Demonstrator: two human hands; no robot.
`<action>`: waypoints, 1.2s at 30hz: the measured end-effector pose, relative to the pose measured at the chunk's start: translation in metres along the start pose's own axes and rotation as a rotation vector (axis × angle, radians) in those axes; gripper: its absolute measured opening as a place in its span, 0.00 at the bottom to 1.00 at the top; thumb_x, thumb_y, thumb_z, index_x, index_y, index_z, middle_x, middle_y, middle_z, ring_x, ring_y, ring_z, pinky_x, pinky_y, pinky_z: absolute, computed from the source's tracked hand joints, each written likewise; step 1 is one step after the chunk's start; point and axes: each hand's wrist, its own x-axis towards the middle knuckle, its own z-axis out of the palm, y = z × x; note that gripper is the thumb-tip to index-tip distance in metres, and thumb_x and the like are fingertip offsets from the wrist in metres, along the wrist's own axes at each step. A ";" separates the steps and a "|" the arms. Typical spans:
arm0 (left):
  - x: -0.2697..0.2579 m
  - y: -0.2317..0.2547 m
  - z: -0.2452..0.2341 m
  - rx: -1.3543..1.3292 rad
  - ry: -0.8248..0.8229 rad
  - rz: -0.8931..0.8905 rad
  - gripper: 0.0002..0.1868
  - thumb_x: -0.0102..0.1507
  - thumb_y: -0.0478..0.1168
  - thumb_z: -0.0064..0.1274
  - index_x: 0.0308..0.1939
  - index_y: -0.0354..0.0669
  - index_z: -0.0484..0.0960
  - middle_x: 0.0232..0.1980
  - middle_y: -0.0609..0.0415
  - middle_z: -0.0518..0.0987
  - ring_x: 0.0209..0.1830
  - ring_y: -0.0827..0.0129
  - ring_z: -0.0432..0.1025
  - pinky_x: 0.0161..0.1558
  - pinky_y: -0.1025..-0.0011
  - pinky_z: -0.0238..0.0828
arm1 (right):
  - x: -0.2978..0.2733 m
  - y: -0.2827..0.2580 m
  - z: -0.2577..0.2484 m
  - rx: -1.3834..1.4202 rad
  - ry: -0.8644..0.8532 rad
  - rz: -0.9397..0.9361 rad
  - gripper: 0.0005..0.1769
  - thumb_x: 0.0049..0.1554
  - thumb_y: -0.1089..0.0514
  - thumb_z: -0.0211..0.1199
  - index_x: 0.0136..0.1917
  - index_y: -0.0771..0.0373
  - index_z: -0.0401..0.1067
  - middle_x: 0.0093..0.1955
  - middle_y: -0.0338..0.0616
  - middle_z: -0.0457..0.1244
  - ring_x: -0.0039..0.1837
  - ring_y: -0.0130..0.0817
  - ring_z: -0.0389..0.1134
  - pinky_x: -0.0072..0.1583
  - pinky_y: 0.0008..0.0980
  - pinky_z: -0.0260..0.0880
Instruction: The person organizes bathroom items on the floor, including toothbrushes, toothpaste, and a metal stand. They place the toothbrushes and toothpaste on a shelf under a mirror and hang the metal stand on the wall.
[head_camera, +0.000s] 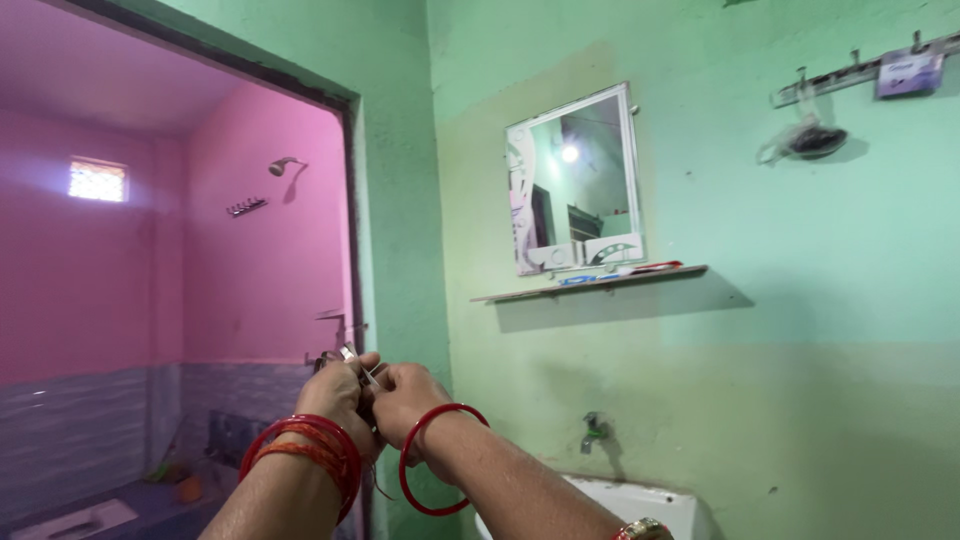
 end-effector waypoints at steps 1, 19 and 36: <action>0.003 -0.005 0.011 0.002 -0.003 -0.002 0.14 0.74 0.40 0.37 0.49 0.47 0.82 0.38 0.56 0.79 0.36 0.69 0.74 0.40 0.66 0.76 | 0.003 0.004 -0.010 -0.008 0.017 -0.005 0.14 0.66 0.49 0.49 0.54 0.56 0.72 0.35 0.37 0.62 0.27 0.24 0.53 0.30 0.31 0.52; 0.025 -0.110 0.159 -0.133 -0.148 -0.005 0.16 0.74 0.47 0.41 0.44 0.43 0.80 0.39 0.53 0.81 0.38 0.67 0.76 0.44 0.67 0.76 | 0.037 0.080 -0.158 -0.058 0.170 -0.047 0.12 0.64 0.50 0.54 0.46 0.58 0.71 0.37 0.39 0.64 0.32 0.27 0.60 0.34 0.32 0.58; 0.049 -0.155 0.191 0.073 -0.263 -0.001 0.20 0.73 0.49 0.38 0.54 0.43 0.83 0.47 0.53 0.80 0.45 0.64 0.73 0.48 0.62 0.71 | 0.078 0.121 -0.194 0.037 0.217 0.032 0.18 0.67 0.48 0.48 0.51 0.58 0.75 0.36 0.36 0.64 0.31 0.23 0.56 0.32 0.30 0.52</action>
